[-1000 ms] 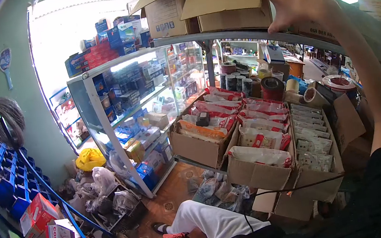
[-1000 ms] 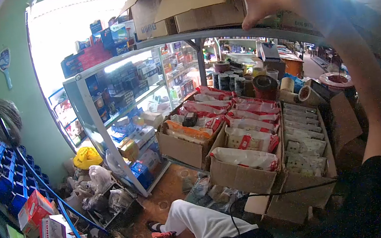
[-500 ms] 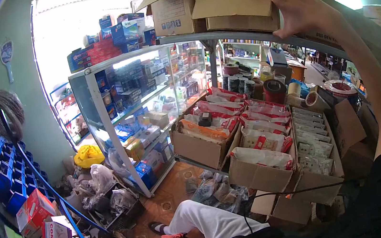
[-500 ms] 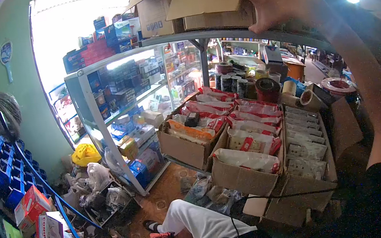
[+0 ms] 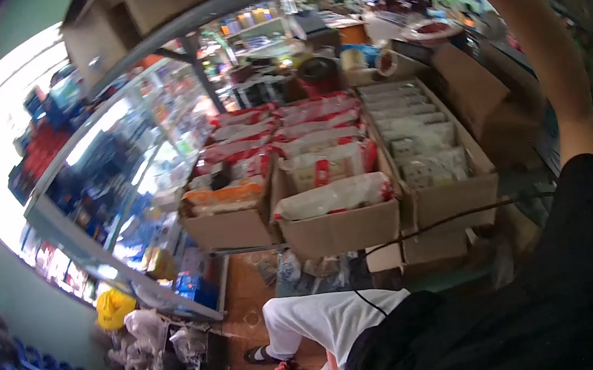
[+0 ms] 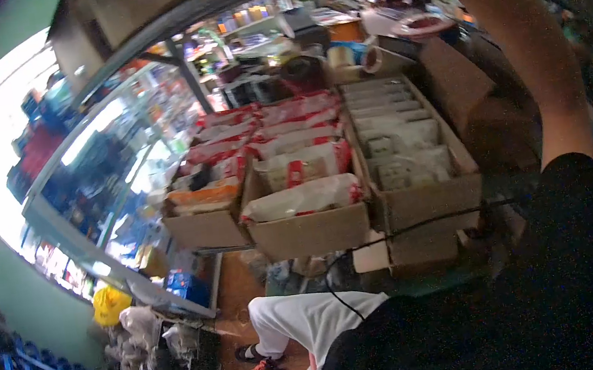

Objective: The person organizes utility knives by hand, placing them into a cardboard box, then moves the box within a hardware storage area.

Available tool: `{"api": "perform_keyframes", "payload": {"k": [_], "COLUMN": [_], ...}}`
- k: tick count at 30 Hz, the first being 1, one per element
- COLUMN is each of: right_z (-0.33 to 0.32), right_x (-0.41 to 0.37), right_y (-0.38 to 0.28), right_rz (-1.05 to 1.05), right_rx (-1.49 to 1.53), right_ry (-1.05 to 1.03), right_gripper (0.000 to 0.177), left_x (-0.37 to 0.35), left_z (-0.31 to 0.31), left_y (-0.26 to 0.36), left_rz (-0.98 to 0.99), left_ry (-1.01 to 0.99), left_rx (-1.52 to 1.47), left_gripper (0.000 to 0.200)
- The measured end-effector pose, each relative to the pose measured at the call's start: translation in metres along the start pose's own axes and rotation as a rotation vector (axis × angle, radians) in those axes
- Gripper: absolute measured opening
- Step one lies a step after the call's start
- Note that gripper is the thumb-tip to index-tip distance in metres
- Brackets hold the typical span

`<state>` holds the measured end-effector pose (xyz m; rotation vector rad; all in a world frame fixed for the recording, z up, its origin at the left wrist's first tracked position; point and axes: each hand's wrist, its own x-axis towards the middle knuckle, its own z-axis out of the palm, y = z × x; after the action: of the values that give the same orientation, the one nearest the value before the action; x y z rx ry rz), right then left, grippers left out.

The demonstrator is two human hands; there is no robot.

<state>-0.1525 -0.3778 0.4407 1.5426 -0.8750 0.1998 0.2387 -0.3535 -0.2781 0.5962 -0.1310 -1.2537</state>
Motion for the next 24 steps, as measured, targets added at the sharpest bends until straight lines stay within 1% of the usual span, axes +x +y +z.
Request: {"api": "perform_keyframes", "payload": {"k": [1,2,6,7,8,9,11,12,13,15,18,20,21,22,24], "right_z": [-0.006,-0.018,-0.093,-0.098,-0.104,-0.092,-0.077,-0.07,-0.062,-0.051,-0.04,-0.021,-0.015,-0.016,-0.009], "right_x": [-0.015,-0.032,-0.113,-0.135,-0.156,-0.192,-0.272,-0.321,-0.359,-0.4,-0.392,-0.411,-0.404,-0.398,-0.389], "right_y": [-0.009,-0.021,-0.044,-0.042,-0.04,-0.04,-0.034,-0.037,-0.039,-0.045,-0.042,-0.029,-0.024,-0.014,-0.004], "right_rz": [0.02,0.101,0.458,0.542,0.627,0.695,1.028,0.955,0.873,0.966,0.994,1.015,1.022,1.079,1.078], "right_rx": [0.052,0.164,0.533,0.563,0.591,0.557,0.42,0.299,0.177,0.325,0.356,0.386,0.403,0.571,0.756], "right_ry": [-0.049,-0.18,-0.633,-0.635,-0.633,-0.533,-0.8,-0.852,-0.902,-0.981,-1.264,-1.316,-1.338,-1.337,-1.383], "right_gripper": [0.112,0.099,0.05,0.038,0.026,0.016,0.028,0.037,0.046,0.078,0.108,0.115,0.119,0.122,0.124], "left_x": [-0.003,-0.013,-0.039,-0.039,-0.042,-0.042,-0.035,-0.031,-0.032,-0.033,-0.031,-0.03,-0.03,-0.03,-0.028], "left_z": [-0.002,0.007,0.055,0.063,0.067,0.07,0.058,0.052,0.052,0.057,0.061,0.061,0.06,0.06,0.058], "left_y": [0.001,0.005,0.015,0.017,0.017,0.016,0.019,0.021,0.02,0.015,0.01,0.008,0.006,0.005,0.005], "left_rz": [-0.044,-0.083,-0.067,0.057,0.047,0.041,-0.023,-0.053,-0.054,-0.061,-0.073,-0.076,-0.072,-0.072,-0.072], "left_ry": [0.018,-0.064,-0.131,-0.221,-0.174,-0.127,-0.041,0.002,-0.036,-0.067,-0.073,-0.069,-0.069,-0.068,-0.064], "left_rx": [-0.042,-0.043,-0.123,-0.025,-0.041,-0.054,0.02,0.061,0.041,0.043,0.055,0.051,0.047,0.043,0.041], "left_gripper": [0.04,0.038,0.027,0.031,0.032,0.033,0.033,0.034,0.034,0.035,0.037,0.038,0.038,0.039,0.039]}}
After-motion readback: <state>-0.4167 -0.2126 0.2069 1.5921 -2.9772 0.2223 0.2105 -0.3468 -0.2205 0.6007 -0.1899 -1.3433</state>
